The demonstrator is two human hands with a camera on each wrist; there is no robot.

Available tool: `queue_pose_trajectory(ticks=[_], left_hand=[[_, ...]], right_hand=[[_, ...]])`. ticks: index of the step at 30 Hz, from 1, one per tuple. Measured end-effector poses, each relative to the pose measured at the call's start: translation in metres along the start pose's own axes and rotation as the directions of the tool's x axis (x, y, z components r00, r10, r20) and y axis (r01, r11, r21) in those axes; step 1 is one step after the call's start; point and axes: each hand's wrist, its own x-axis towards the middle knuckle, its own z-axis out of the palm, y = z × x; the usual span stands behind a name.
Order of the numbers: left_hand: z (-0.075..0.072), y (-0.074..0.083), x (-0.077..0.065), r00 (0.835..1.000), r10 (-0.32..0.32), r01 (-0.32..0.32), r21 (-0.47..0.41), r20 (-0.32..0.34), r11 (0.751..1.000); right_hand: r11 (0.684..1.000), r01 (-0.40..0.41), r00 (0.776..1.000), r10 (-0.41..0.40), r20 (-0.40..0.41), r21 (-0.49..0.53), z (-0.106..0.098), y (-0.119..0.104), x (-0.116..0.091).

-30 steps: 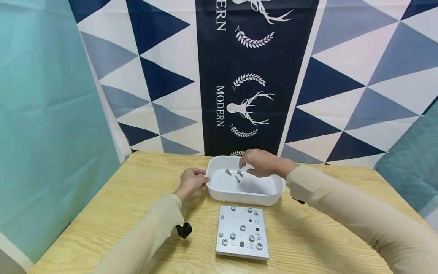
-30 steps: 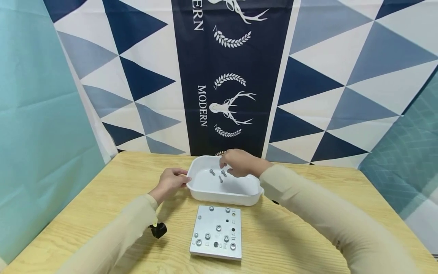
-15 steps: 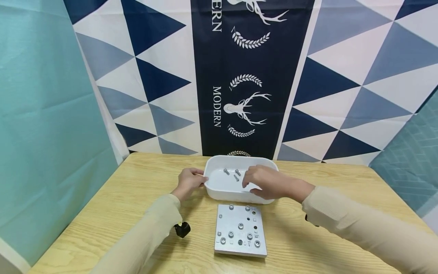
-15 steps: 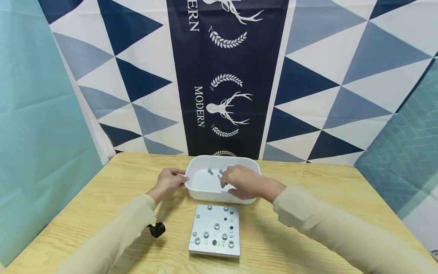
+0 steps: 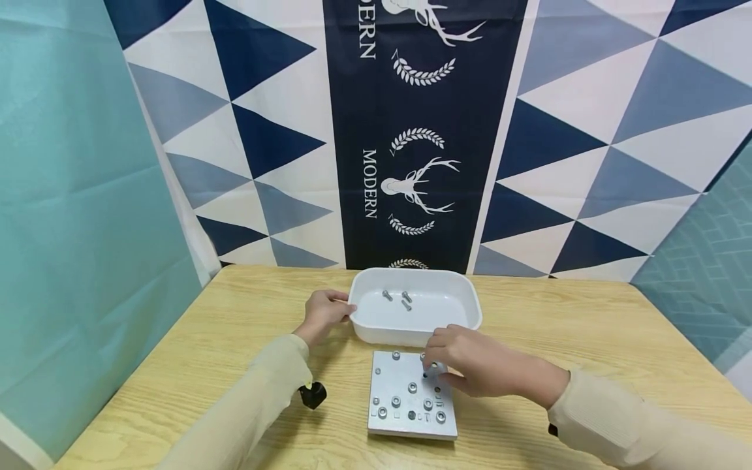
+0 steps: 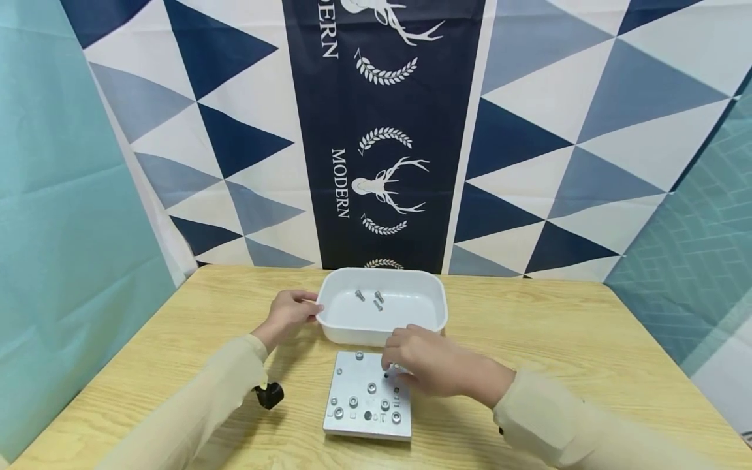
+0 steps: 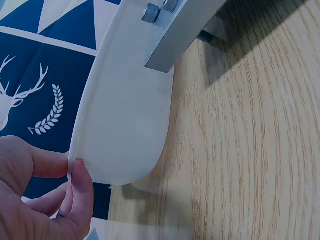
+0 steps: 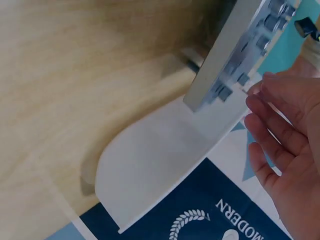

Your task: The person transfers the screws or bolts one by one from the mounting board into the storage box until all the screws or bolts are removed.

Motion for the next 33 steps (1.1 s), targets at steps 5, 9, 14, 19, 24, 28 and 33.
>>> queue_pose_trajectory(ticks=[5, 9, 14, 19, 24, 28, 33], left_hand=[[0.002, -0.002, 0.001, 1.000, -0.002, 0.002, -0.007, -0.006, 1.000], [0.001, -0.002, 0.001, 1.000, -0.010, 0.010, -0.007, 0.001, 1.000], [-0.001, 0.000, 0.002, 1.000, -0.010, 0.010, -0.005, 0.013, 1.000], [-0.002, 0.001, 0.003, 1.000, -0.011, 0.011, -0.005, 0.017, 1.000], [-0.002, 0.002, 0.003, 1.000, -0.017, 0.017, 0.002, 0.015, 1.000], [-0.001, 0.002, 0.003, 1.000, -0.021, 0.021, 0.004, 0.008, 1.000], [-0.001, 0.002, 0.004, 1.000, -0.024, 0.024, 0.000, 0.011, 1.000]], right_hand=[[1.000, 0.018, 0.999, -0.017, -0.027, 0.020, 0.001, -0.013, -0.009], [0.999, 0.040, 0.999, -0.040, -0.018, 0.020, 0.000, -0.022, -0.013], [0.998, 0.061, 0.998, -0.061, -0.016, -0.005, 0.000, -0.029, -0.014], [0.997, 0.074, 0.997, -0.074, -0.014, -0.006, 0.003, -0.033, -0.016], [0.996, 0.089, 0.996, -0.090, -0.017, -0.020, 0.006, -0.035, -0.017], [0.996, 0.089, 0.996, -0.089, -0.018, -0.026, 0.008, -0.036, -0.018], [0.997, 0.072, 0.997, -0.072, 0.004, 0.008, 0.009, -0.037, -0.018]])
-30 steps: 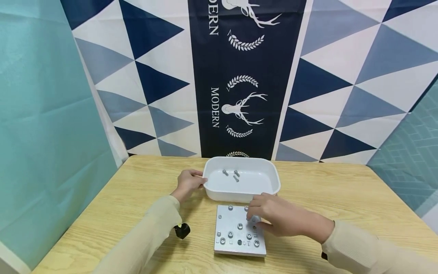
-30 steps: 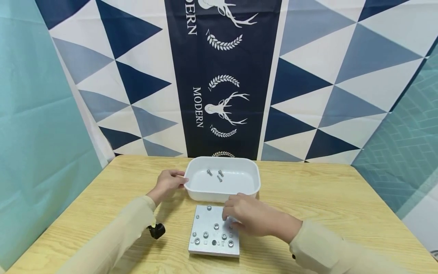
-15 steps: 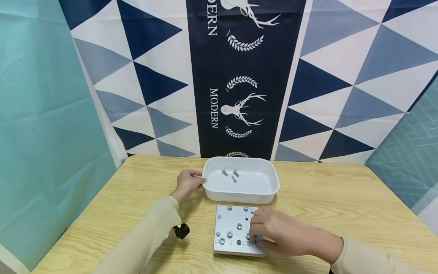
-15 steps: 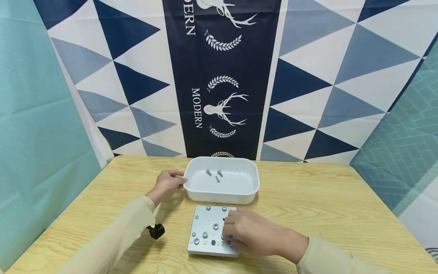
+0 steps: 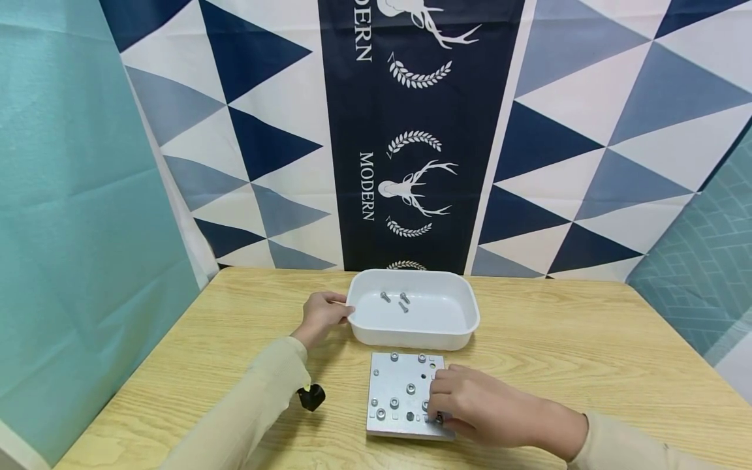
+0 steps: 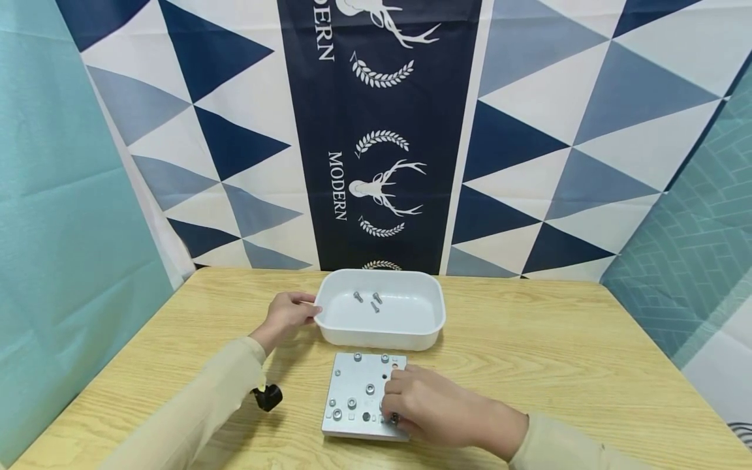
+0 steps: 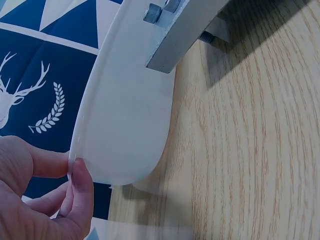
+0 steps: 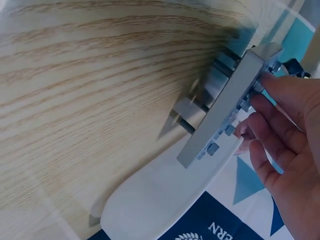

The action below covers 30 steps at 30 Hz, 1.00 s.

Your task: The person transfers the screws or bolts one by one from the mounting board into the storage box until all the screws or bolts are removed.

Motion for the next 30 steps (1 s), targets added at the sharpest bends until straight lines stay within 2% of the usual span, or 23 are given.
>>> queue_pose_trajectory(ticks=[7, 17, 30], left_hand=[[-0.0007, -0.0010, 0.0006, 1.000, 0.001, -0.001, -0.003, 0.002, 1.000], [-0.0021, -0.0012, 0.0001, 1.000, 0.008, -0.007, -0.019, 0.014, 1.000], [-0.0016, -0.0028, -0.0003, 1.000, 0.006, -0.006, -0.016, 0.009, 1.000]], right_hand=[[1.000, -0.008, 1.000, 0.008, 0.006, 0.000, 0.0012, -0.0017, 0.0018], [0.999, 0.016, 0.999, -0.017, -0.030, -0.042, 0.0034, -0.0029, 0.0026], [0.997, 0.008, 1.000, -0.009, -0.008, -0.071, 0.0029, -0.0056, 0.0039]])
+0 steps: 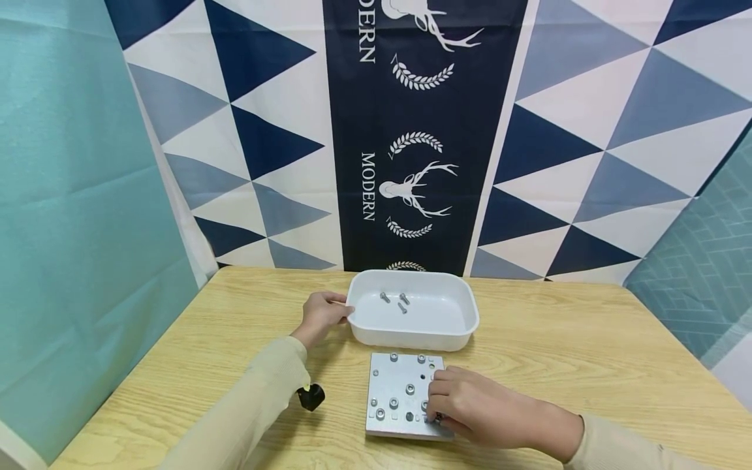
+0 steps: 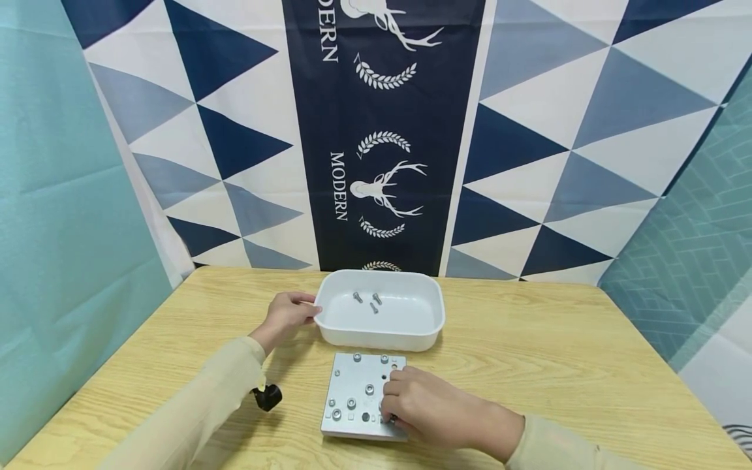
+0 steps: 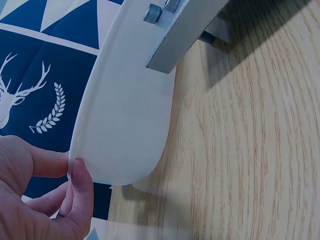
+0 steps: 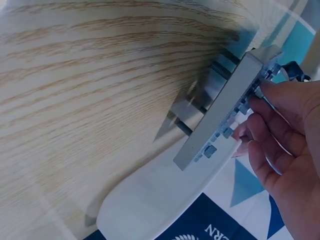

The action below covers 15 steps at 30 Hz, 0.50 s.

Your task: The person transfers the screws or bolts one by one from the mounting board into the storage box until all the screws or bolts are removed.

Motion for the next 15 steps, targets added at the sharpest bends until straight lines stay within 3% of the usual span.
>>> queue_pose_trajectory(ticks=[15], left_hand=[[0.0002, 0.0008, 0.0003, 1.000, -0.012, 0.012, 0.010, -0.011, 1.000]], right_hand=[[1.000, 0.013, 1.000, -0.013, 0.000, -0.018, -0.0084, -0.0012, 0.0037]])
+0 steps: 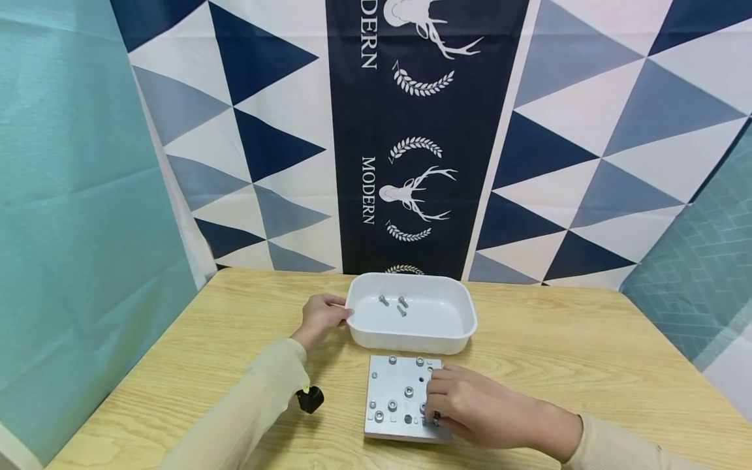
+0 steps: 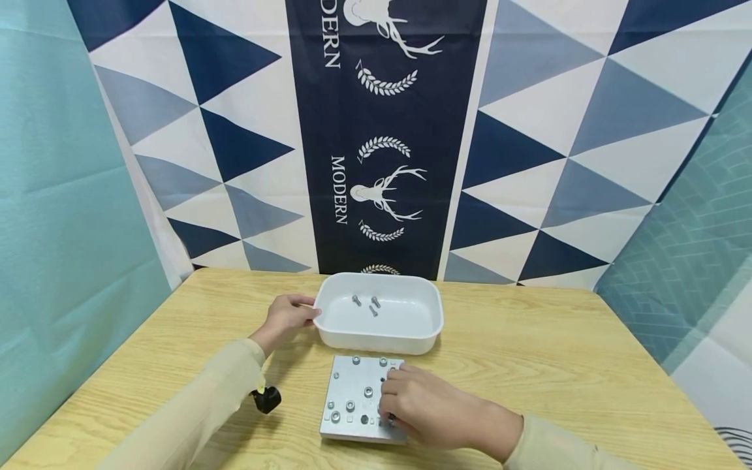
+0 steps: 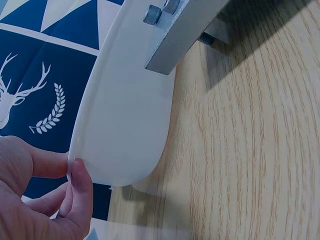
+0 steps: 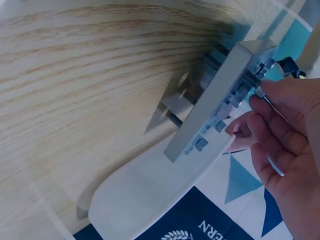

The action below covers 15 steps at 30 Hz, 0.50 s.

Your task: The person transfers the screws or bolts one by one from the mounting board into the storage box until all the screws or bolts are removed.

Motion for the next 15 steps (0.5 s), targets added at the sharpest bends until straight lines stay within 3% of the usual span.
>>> queue_pose_trajectory(ticks=[8, 15], left_hand=[[0.000, -0.001, 0.000, 1.000, 0.009, -0.009, 0.001, 0.001, 1.000], [-0.001, 0.000, -0.001, 1.000, 0.002, -0.002, -0.009, 0.011, 1.000]], right_hand=[[1.000, -0.016, 1.000, 0.016, 0.025, 0.014, -0.007, 0.001, 0.003], [1.000, 0.005, 1.000, -0.005, -0.018, -0.024, -0.012, 0.002, 0.006]])
